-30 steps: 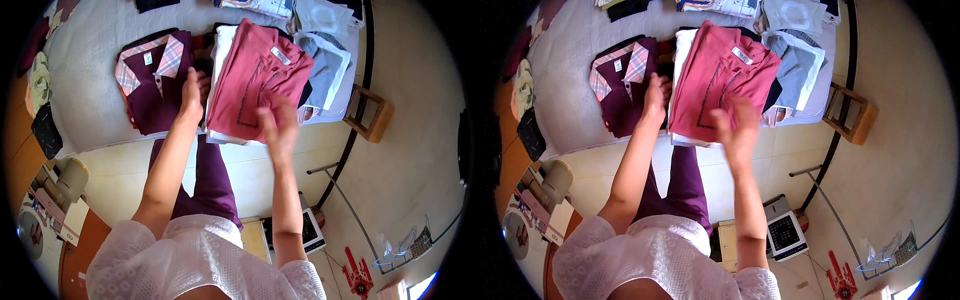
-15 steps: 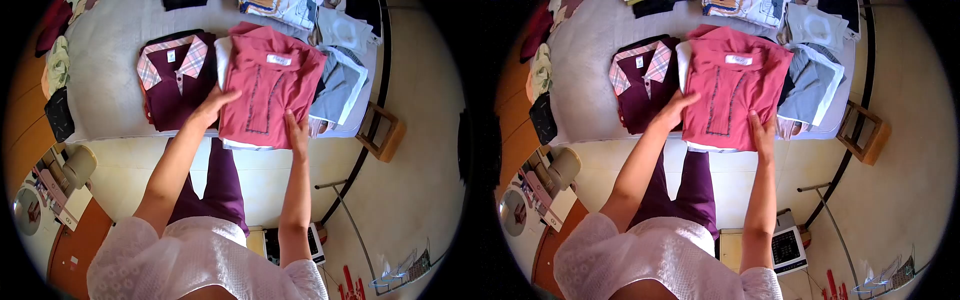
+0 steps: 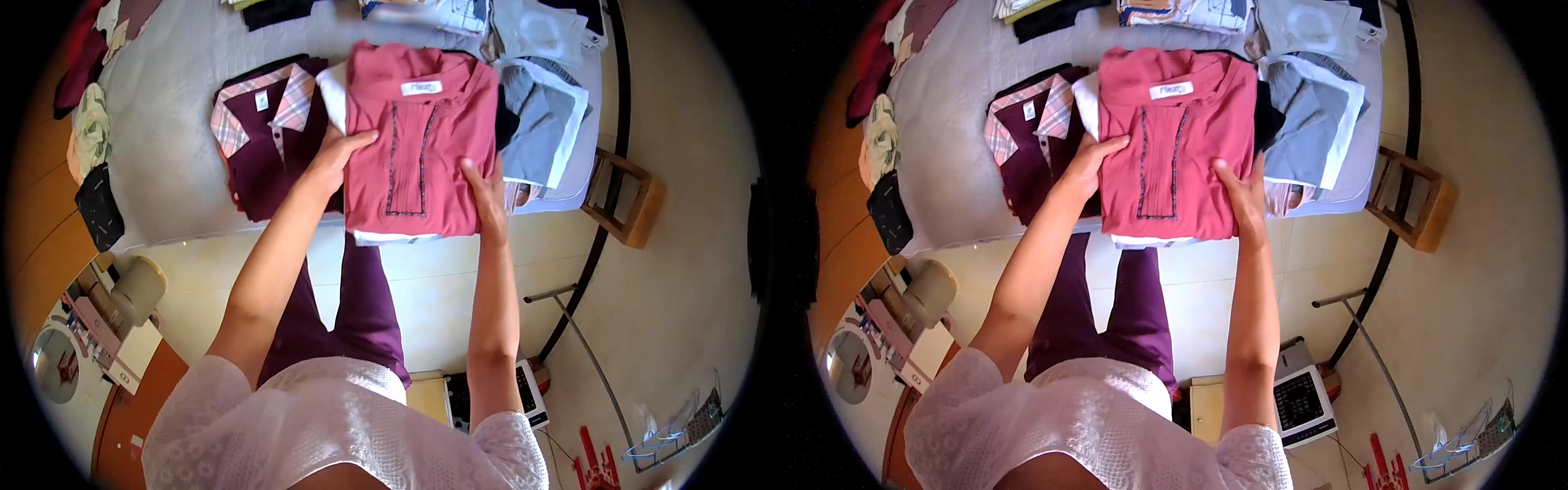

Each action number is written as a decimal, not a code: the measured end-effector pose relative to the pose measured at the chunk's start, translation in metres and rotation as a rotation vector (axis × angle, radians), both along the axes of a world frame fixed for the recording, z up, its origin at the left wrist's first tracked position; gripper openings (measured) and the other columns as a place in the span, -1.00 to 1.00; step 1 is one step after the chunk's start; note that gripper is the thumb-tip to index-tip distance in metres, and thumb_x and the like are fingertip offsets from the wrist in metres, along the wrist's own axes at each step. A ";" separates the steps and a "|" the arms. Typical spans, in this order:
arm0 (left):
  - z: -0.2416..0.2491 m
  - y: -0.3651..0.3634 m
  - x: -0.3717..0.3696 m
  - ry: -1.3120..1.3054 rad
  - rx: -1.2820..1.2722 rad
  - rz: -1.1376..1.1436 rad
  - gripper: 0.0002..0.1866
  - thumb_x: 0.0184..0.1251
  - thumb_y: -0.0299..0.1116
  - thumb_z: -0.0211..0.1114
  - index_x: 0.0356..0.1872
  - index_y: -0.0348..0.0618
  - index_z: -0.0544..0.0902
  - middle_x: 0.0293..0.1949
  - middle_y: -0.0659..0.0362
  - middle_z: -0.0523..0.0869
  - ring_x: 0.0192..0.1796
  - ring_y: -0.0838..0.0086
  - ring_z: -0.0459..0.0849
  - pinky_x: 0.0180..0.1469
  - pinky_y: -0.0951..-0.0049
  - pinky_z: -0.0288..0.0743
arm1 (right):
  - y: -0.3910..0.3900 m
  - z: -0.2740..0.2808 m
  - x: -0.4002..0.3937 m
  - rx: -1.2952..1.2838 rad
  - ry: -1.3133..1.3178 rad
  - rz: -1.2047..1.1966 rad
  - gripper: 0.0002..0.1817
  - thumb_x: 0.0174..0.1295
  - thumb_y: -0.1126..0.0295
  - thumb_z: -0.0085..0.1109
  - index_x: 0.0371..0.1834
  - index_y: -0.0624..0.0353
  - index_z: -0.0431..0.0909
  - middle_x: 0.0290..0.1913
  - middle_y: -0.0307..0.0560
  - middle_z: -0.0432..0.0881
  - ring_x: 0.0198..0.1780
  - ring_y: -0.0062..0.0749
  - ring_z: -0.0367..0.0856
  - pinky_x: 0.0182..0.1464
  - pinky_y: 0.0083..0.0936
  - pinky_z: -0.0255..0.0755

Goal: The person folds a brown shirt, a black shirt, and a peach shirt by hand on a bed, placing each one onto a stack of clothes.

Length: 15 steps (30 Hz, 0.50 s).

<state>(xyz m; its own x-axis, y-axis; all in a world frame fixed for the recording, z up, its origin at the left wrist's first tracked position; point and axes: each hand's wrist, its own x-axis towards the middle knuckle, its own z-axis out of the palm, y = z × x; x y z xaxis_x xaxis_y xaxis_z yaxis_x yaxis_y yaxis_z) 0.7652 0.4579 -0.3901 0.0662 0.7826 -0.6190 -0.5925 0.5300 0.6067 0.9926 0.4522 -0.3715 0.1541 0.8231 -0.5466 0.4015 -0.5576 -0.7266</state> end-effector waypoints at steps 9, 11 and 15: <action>-0.031 -0.044 0.005 0.980 0.175 -0.207 -0.05 -0.13 -0.19 0.31 0.19 -0.35 -0.11 0.20 -0.16 0.03 0.25 0.17 0.05 0.24 0.37 -0.04 | -0.007 -0.008 0.003 0.301 -0.518 0.238 -0.32 0.02 0.25 0.10 0.18 0.31 0.06 0.16 0.25 0.16 0.19 0.04 0.12 0.17 -0.25 0.04; 0.011 -0.058 0.029 1.369 0.372 -0.233 -0.04 -0.11 -0.06 0.25 0.22 -0.30 -0.12 0.22 -0.23 -0.10 0.27 -0.09 -0.15 0.21 0.03 -0.16 | -0.016 0.034 -0.022 0.420 -0.718 0.321 -0.32 0.03 0.20 0.08 0.19 0.25 0.07 0.19 0.23 0.11 0.23 0.10 0.03 0.18 -0.17 -0.01; 0.012 -0.080 0.048 1.538 0.453 -0.706 -0.18 -0.14 0.02 0.21 0.19 -0.06 0.12 0.26 -0.09 -0.16 0.27 -0.12 -0.24 0.12 -0.26 -0.28 | -0.042 0.005 -0.056 0.491 -0.777 0.579 -0.39 0.09 -0.01 -0.18 0.20 0.04 0.14 0.27 0.03 0.00 0.29 0.08 -0.16 0.20 0.02 -0.28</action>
<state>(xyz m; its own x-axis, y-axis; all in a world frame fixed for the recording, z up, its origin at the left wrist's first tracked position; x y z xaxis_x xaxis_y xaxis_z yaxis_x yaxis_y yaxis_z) 0.8133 0.3778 -0.3780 0.0544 0.9782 -0.2003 0.8615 0.0554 0.5047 0.9368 0.4098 -0.3668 -0.1664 0.9843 -0.0590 0.9565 0.1466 -0.2521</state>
